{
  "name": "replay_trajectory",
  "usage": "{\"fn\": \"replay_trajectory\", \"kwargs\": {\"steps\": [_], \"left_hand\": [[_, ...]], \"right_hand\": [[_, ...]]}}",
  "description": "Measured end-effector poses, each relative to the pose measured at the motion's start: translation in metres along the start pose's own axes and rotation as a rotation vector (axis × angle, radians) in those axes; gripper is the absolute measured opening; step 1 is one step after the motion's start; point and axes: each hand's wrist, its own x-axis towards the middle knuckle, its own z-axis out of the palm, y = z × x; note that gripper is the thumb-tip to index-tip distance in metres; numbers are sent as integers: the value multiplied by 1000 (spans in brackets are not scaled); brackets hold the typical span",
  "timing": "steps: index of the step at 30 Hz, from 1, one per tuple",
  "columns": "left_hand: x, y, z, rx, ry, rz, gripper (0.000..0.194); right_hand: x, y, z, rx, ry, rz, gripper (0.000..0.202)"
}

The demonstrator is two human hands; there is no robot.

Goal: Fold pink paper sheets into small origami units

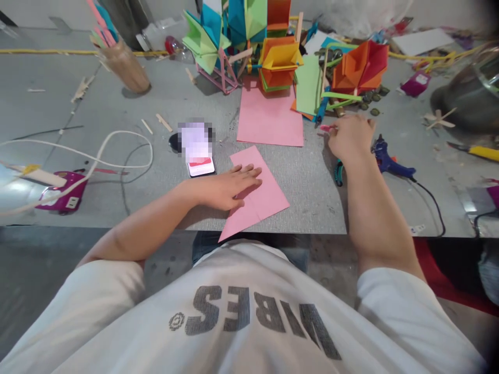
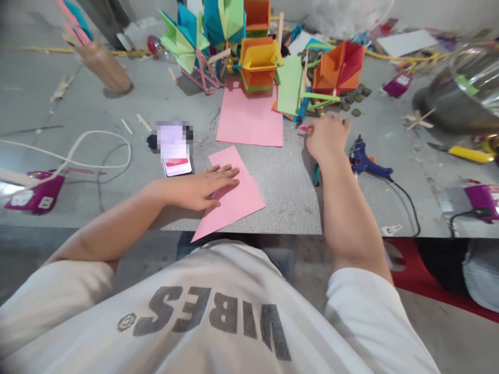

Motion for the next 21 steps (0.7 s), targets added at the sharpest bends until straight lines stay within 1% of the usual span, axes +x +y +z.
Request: {"fn": "replay_trajectory", "kwargs": {"steps": [2, 3, 4, 6, 8, 11, 13, 15, 17, 19, 21], "left_hand": [[0, 7, -3, 19, 14, -15, 61], [2, 12, -2, 42, 26, -35, 59], [5, 17, 0, 73, 41, -46, 63], [12, 26, 9, 134, 111, -42, 68], [18, 30, 21, 154, 166, 55, 69], [21, 22, 33, 162, 212, 273, 71], [20, 13, 34, 196, 204, 357, 76], [16, 5, 29, 240, 166, 382, 84], [11, 0, 23, 254, 128, 381, 86], [7, -1, 18, 219, 121, 350, 80], [3, 0, 18, 151, 153, 330, 70]], "right_hand": [[-3, -7, -2, 27, 58, -40, 41], [-5, -13, -2, 59, 77, -79, 43], [-9, -21, -1, 95, 81, -131, 43], [-17, -41, 5, 209, 58, -269, 43], [-27, -61, 13, 256, 2, -373, 43], [-37, -81, 23, 260, -62, -458, 42], [-41, -86, 28, 270, -69, -501, 42], [-41, -87, 30, 285, -50, -532, 42], [-41, -88, 32, 283, -32, -542, 41], [-40, -88, 33, 269, -41, -541, 41], [-39, -88, 34, 267, -70, -540, 41]]}}
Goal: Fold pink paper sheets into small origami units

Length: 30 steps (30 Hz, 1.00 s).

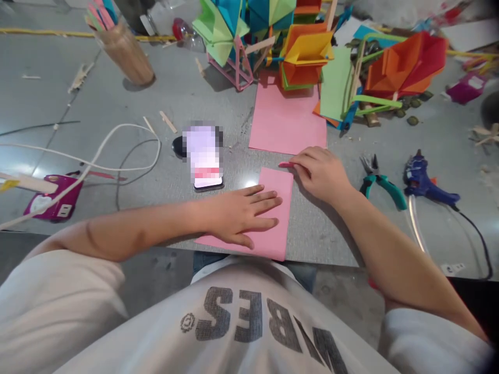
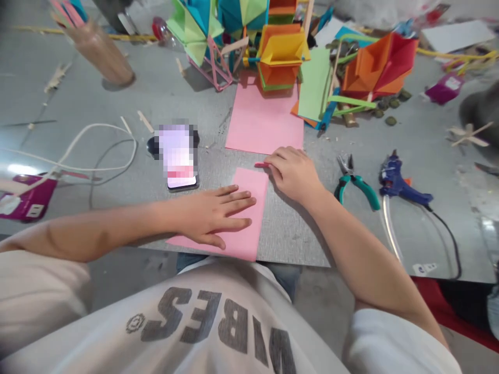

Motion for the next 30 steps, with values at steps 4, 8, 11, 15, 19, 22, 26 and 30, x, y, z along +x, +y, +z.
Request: {"fn": "replay_trajectory", "kwargs": {"steps": [4, 8, 11, 15, 19, 22, 26, 30], "left_hand": [[-1, 1, 6, -27, 47, -46, 53], [-3, -7, 11, -45, 50, -119, 69], [-5, -14, 12, -83, 68, -163, 83], [-6, -17, 12, -89, 50, -166, 86], [-5, -16, 12, -106, 43, -178, 93], [-4, -15, 10, -115, 21, -202, 98], [-4, -14, 9, -102, -20, -228, 99], [-4, -12, 10, -96, -14, -230, 100]], "right_hand": [[-1, 1, -3, 44, 3, 31, 43], [-4, 0, -8, 70, -3, 79, 42], [-4, 0, -7, 67, -16, 86, 43], [-1, -1, -1, 57, -36, 71, 44], [4, -4, 3, 52, -48, 60, 42], [9, -8, 5, 58, -47, 45, 42], [11, -10, 4, 66, -75, 14, 43], [8, -6, -1, 70, -111, -8, 43]]}}
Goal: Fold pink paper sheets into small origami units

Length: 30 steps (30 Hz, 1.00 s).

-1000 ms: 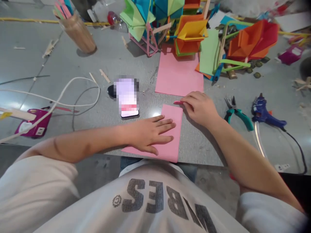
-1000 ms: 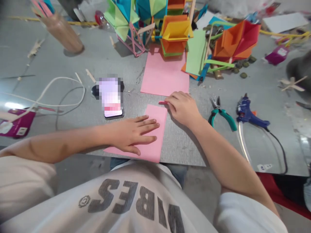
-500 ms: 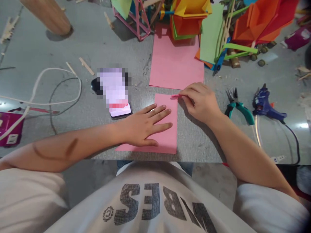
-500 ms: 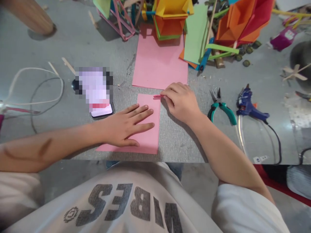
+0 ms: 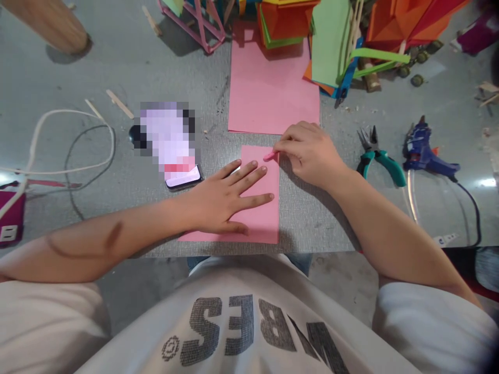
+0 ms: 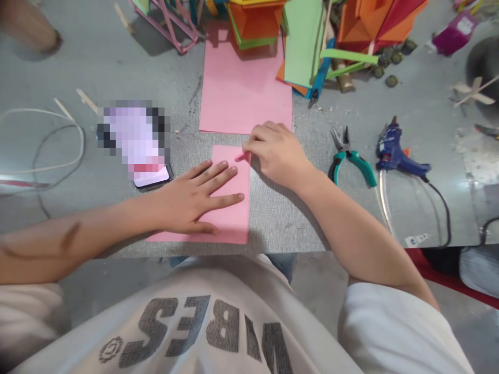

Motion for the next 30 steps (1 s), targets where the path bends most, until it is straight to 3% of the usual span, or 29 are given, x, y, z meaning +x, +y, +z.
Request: {"fn": "replay_trajectory", "kwargs": {"steps": [6, 12, 21, 27, 30], "left_hand": [[0, 0, 0, 3, 19, 17, 104], [-1, 0, 2, 53, 7, 2, 117], [-2, -1, 5, 162, 7, 20, 134], [-3, -5, 4, 212, 1, 52, 134], [0, -2, 7, 213, 27, -7, 129]], "right_hand": [[-9, 9, -8, -1, -68, -52, 44], [-5, 5, 3, -46, 71, -82, 40], [-12, 21, -7, 55, -25, -306, 36], [-15, 30, 0, 30, 124, -302, 31], [-12, 29, 7, 21, 201, -255, 34]]}}
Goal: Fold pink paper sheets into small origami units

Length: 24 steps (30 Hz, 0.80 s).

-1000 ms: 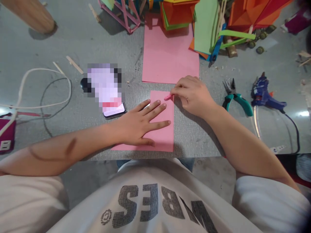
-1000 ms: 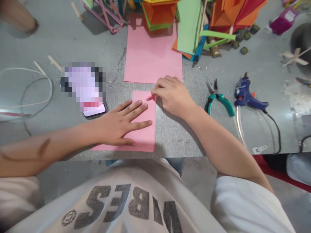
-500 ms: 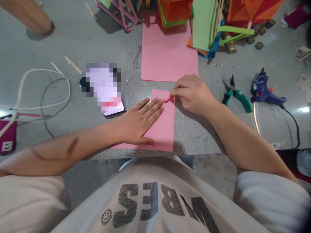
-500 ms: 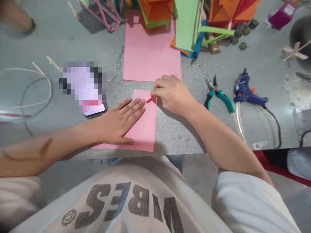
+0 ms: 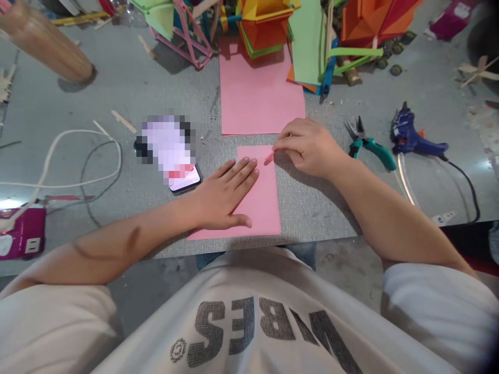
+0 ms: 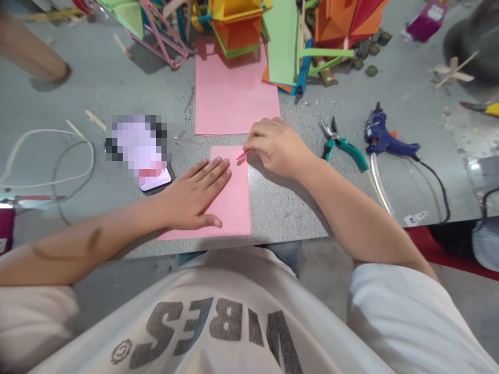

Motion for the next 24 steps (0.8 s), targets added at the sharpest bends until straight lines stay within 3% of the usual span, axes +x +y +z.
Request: {"fn": "replay_trajectory", "kwargs": {"steps": [6, 17, 24], "left_hand": [[9, 15, 2, 12, 25, -144, 102], [11, 18, 5, 11, 1, -142, 108], [11, 17, 7, 36, 2, -151, 110]], "right_hand": [[8, -5, 15, -22, 13, -22, 34], [12, -3, 26, -44, 124, -98, 35], [10, -4, 17, -64, 76, -173, 38]]}}
